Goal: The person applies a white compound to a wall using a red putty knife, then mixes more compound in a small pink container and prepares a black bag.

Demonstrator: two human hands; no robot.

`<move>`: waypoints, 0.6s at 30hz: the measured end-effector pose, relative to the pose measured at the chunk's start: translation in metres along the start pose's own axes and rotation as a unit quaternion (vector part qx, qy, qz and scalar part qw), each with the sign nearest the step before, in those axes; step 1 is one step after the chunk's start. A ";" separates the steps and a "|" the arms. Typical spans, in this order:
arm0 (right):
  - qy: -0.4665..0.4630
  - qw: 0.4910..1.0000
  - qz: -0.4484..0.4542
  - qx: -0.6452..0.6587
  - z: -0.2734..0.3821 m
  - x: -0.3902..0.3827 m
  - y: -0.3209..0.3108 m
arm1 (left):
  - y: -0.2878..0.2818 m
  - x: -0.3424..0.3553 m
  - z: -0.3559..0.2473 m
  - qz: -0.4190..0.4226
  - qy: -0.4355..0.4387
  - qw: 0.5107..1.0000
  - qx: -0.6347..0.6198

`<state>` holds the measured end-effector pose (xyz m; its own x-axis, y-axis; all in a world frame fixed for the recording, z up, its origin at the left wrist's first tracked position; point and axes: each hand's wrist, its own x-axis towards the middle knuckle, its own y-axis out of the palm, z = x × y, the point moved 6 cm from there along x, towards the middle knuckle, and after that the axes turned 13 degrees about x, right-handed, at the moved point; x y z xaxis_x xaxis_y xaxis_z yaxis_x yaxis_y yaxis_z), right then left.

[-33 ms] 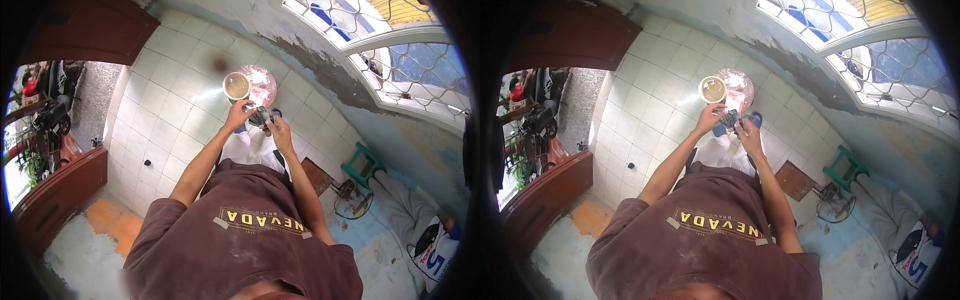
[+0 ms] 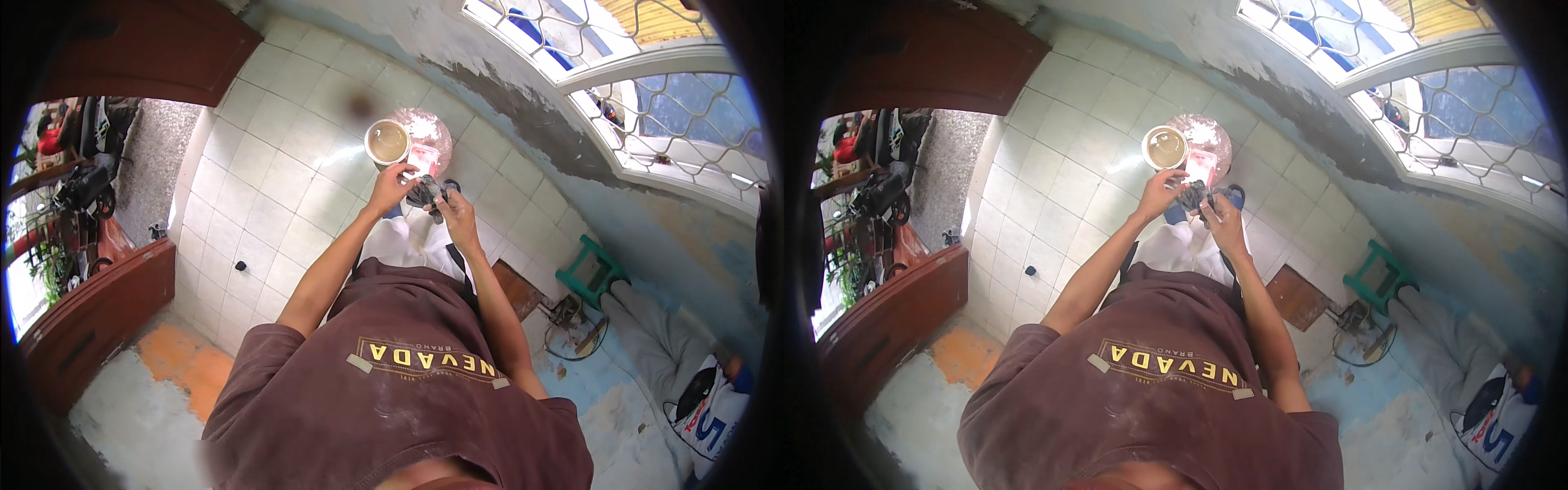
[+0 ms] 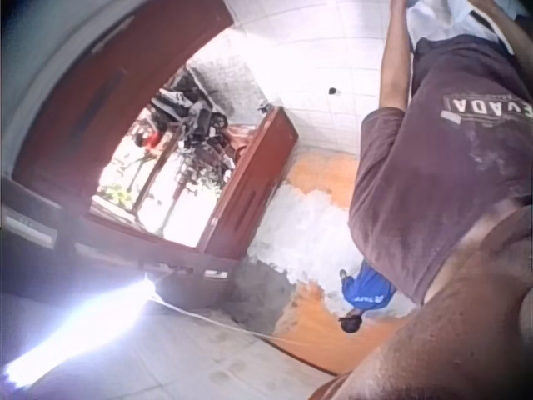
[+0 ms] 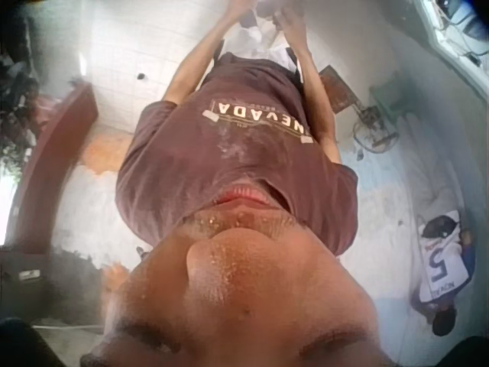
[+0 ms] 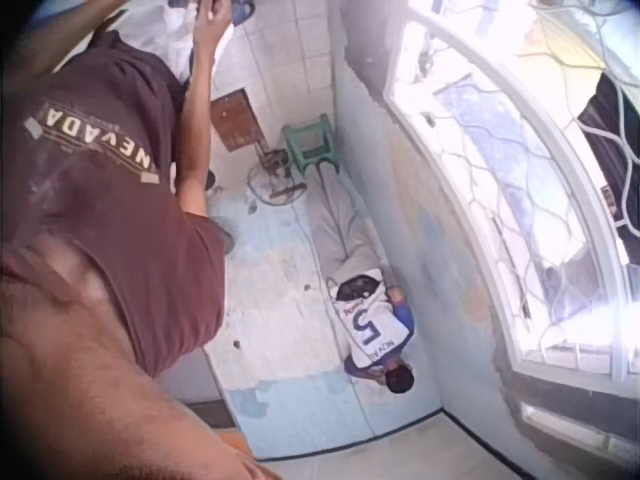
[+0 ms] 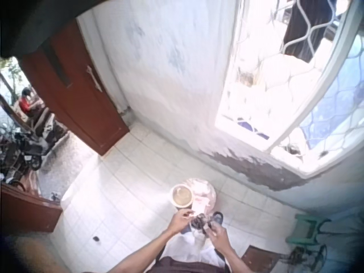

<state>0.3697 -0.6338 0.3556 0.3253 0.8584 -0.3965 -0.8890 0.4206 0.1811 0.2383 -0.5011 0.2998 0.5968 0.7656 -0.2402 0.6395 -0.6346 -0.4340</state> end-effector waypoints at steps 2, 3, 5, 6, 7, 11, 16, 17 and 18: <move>0.000 1.000 0.020 -0.004 0.006 0.001 0.002 | -0.008 -0.001 -0.017 -0.033 0.050 0.997 0.051; 0.005 1.000 0.025 0.003 0.009 0.004 0.003 | -0.009 0.000 -0.020 -0.032 0.052 0.996 0.066; 0.018 0.999 0.037 0.014 0.014 0.011 0.003 | -0.013 0.006 -0.022 -0.036 0.052 0.994 0.090; 0.019 0.998 0.050 0.020 0.017 0.014 0.004 | -0.015 0.008 -0.022 -0.039 0.050 0.993 0.102; 0.020 0.997 0.064 0.025 0.021 0.017 0.004 | -0.017 0.009 -0.020 -0.050 0.042 0.992 0.111; 0.020 0.992 0.127 0.017 0.033 0.039 -0.003 | -0.021 0.014 -0.028 -0.098 0.024 0.991 0.086; 0.017 0.981 0.190 -0.018 0.057 0.061 -0.016 | -0.013 0.021 -0.054 -0.109 0.012 0.989 0.104; 0.009 0.979 0.202 -0.011 0.062 0.066 -0.016 | -0.011 0.023 -0.055 -0.124 0.009 0.984 0.124; 0.001 0.977 0.212 -0.004 0.066 0.070 -0.017 | -0.010 0.026 -0.056 -0.138 0.006 0.980 0.144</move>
<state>0.4293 -0.5616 0.3843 -0.0743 0.9545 -0.2887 -0.9461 0.0240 0.3230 0.2745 -0.4803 0.3464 0.4266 0.9017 -0.0695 0.6150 -0.3456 -0.7087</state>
